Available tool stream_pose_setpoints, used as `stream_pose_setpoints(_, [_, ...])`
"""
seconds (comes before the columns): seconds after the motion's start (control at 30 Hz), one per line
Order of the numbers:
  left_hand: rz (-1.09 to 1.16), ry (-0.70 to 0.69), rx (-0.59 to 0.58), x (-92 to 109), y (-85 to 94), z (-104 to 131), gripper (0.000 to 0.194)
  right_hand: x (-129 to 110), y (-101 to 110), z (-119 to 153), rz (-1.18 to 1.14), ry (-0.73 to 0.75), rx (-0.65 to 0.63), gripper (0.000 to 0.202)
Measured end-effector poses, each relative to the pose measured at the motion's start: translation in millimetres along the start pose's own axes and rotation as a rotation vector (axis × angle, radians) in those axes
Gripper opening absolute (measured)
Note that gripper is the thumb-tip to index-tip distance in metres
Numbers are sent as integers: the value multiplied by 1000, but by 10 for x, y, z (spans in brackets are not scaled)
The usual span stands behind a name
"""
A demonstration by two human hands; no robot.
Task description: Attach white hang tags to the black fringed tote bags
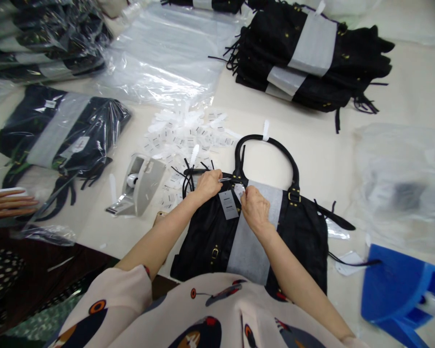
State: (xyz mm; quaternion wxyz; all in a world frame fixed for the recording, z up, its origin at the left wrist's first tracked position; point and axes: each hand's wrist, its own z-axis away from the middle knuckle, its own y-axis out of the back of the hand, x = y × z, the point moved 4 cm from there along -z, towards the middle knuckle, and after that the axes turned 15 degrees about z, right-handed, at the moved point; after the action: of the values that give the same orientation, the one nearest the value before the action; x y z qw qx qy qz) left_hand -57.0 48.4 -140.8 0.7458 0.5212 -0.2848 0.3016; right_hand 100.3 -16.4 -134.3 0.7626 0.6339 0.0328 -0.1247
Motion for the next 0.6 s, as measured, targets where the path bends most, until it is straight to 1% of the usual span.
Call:
stream_pose_setpoints(0.03, [-84, -36, 8, 23, 16, -6, 10, 15, 11, -4, -45, -15, -2, 15])
stream_pose_setpoints(0.07, [-136, -48, 4, 39, 32, -12, 8, 44, 11, -16, -140, -47, -25, 13])
stream_pose_setpoints(0.1, [-164, -42, -7, 49, 48, -18, 6, 85, 0, -34, -280, -100, -64, 14])
stream_pose_setpoints(0.13, [-177, -25, -17, 56, 68, -25, 5, 131, -24, -54, -453, -166, -130, 18])
stream_pose_setpoints(0.2, [-178, 9, -22, 73, 106, -45, 6, 199, -96, -84, -824, -305, -320, 24])
stream_pose_setpoints(0.27, [-163, 5, -26, 107, 122, -77, 8, 209, -153, -87, -1129, -403, -528, 25])
stream_pose_setpoints(0.33, [-139, -29, -34, 159, 109, -123, 11, 166, -179, -69, -1332, -422, -698, 25])
stream_pose_setpoints(0.4, [-83, -34, -61, 209, 78, -172, 16, 94, -195, -33, -1463, -401, -816, 26])
stream_pose_setpoints(0.43, [-28, -23, -92, 230, 61, -191, 19, 57, -207, -12, -1508, -395, -854, 26])
stream_pose_setpoints(0.5, [148, 34, -188, 250, 32, -192, 22, -3, -237, 25, -1593, -411, -877, 25])
stream_pose_setpoints(0.6, [441, 173, -307, 208, 42, -75, 18, -52, -282, 54, -1704, -458, -827, 25])
